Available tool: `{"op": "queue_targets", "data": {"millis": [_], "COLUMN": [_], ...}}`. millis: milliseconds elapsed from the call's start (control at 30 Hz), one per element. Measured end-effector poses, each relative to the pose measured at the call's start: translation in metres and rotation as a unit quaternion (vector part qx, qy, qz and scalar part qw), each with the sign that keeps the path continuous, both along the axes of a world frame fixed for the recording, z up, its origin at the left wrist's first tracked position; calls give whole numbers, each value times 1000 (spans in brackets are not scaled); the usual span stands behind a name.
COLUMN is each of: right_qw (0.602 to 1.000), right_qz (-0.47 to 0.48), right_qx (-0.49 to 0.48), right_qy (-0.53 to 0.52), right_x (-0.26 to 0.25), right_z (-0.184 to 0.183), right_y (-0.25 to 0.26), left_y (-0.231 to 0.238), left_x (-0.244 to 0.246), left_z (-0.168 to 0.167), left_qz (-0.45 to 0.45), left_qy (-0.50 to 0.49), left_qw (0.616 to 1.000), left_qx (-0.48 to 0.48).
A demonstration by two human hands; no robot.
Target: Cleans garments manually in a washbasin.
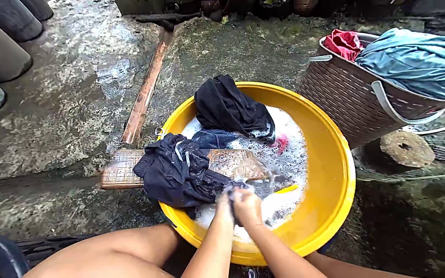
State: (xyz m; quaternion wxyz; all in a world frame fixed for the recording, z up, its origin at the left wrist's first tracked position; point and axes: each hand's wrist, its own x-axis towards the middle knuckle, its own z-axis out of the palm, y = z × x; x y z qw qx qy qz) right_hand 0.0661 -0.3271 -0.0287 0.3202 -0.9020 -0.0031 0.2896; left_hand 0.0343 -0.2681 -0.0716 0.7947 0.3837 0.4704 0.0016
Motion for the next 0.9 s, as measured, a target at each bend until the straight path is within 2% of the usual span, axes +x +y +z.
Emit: {"op": "queue_targets", "data": {"millis": [33, 133, 200, 267, 333, 400, 467, 533, 567, 633, 700, 767, 833, 900], "right_qw": [999, 993, 985, 975, 965, 973, 982, 975, 971, 963, 963, 959, 961, 968], "right_qz": [-31, -53, -43, -124, -190, -141, -20, 77, 77, 17, -97, -187, -203, -203], "right_qx": [-20, -109, -163, -155, -133, -111, -94, -92, -112, -183, -199, -154, -98, -26], "right_qy": [-9, -14, 43, 104, 125, 145, 161, 185, 198, 198, 154, 145, 157, 146], "right_x": [16, 46, 50, 51, 43, 31, 27, 38, 47, 66, 76, 68, 44, 15], "right_z": [-9, -38, -53, -68, -81, -90, -98, -107, -108, -101, -105, -109, -109, -93], "right_y": [-13, -37, -49, -60, -58, -45, -34, -49, -63, -84, -90, -76, -49, -21], "left_y": [-12, -29, -31, -17, -7, -12, -16, -14, -13, -11, -13, -16, -16, -10], "left_x": [13, 21, 9, -8, -10, 0, 9, 11, 11, 14, 17, 22, 26, 23], "left_z": [13, 22, -7, -34, -47, -52, -56, -61, -63, -64, -68, -71, -71, -66], "left_qz": [0, -40, -3, 45, 69, 26, -46, -50, -33, 0, 11, 4, -13, -70], "left_qy": [69, 88, 101, 141, 190, 211, 181, 197, 223, 260, 258, 245, 234, 194], "left_qw": [997, 994, 994, 988, 978, 976, 978, 974, 971, 965, 966, 967, 966, 976], "left_qx": [-30, -57, -38, -47, -57, -53, -97, -97, -80, -34, -26, -75, -105, -68]}}
